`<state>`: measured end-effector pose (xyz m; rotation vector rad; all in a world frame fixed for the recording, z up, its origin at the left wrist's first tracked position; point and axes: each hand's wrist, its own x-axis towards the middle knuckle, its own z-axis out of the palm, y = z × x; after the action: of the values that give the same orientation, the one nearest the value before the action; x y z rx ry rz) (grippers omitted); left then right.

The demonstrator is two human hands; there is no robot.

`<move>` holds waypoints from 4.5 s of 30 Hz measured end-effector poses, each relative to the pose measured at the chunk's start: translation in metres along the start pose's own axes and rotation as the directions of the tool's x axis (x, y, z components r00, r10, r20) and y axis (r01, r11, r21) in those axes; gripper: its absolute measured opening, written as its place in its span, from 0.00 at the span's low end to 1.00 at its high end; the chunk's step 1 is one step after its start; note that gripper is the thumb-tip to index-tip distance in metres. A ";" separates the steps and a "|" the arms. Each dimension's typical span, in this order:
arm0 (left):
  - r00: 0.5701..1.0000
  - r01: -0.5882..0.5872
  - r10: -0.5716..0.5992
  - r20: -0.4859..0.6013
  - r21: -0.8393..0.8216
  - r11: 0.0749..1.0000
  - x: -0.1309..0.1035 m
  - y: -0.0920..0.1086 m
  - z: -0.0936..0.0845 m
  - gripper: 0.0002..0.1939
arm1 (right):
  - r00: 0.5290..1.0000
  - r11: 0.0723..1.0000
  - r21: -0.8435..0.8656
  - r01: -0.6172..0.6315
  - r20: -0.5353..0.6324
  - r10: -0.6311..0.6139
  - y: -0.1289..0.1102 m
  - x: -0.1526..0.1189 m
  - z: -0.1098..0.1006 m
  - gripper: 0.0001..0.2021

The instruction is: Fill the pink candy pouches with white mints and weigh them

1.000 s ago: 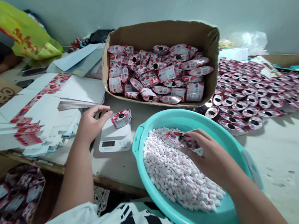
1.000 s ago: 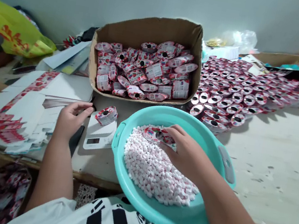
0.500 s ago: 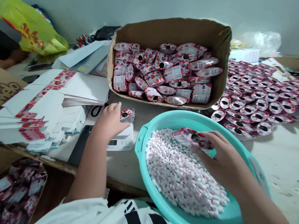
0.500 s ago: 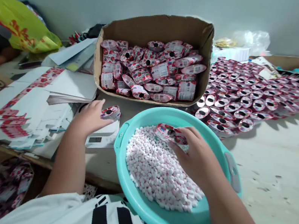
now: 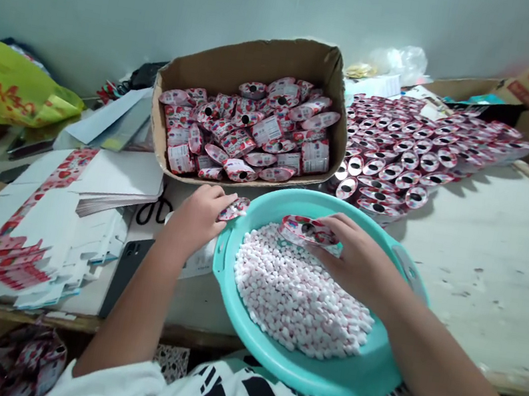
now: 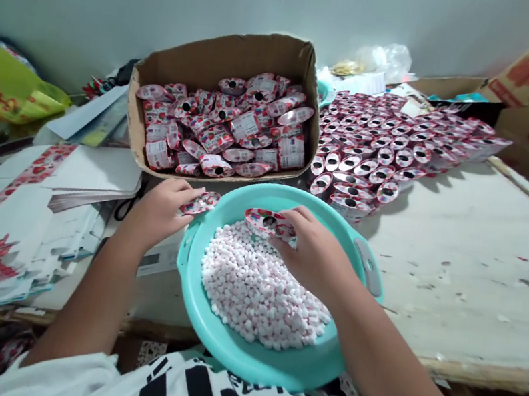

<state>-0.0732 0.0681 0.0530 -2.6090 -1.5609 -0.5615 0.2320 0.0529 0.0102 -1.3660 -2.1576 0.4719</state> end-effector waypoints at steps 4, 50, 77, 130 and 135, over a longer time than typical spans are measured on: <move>0.994 -0.072 0.077 -0.081 0.055 0.996 0.005 0.002 -0.002 0.24 | 1.000 1.000 -0.014 -0.003 0.022 0.004 -0.003 -0.002 -0.002 0.13; 0.686 0.654 -0.717 0.122 -0.535 0.535 -0.095 -0.107 0.027 0.47 | 0.969 0.997 -0.048 -0.064 0.235 0.073 0.021 -0.004 0.013 0.22; 0.899 0.281 -0.349 -0.264 -0.263 0.923 -0.049 -0.024 0.030 0.15 | 0.940 0.995 -0.084 -0.048 0.333 0.074 0.006 -0.005 0.003 0.16; 0.960 -0.045 0.051 -0.276 0.028 0.999 -0.029 -0.007 0.026 0.16 | 0.893 0.999 -0.048 -0.023 0.449 0.042 -0.002 -0.006 -0.003 0.19; 0.962 -0.110 0.115 -0.247 0.037 0.993 -0.028 -0.013 0.022 0.16 | 0.896 0.998 -0.050 -0.027 0.443 0.047 -0.002 -0.005 -0.002 0.21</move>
<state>-0.0899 0.0558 0.0214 -2.4754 -1.3269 -0.8192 0.2337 0.0474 0.0120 -1.4309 -2.5169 0.8260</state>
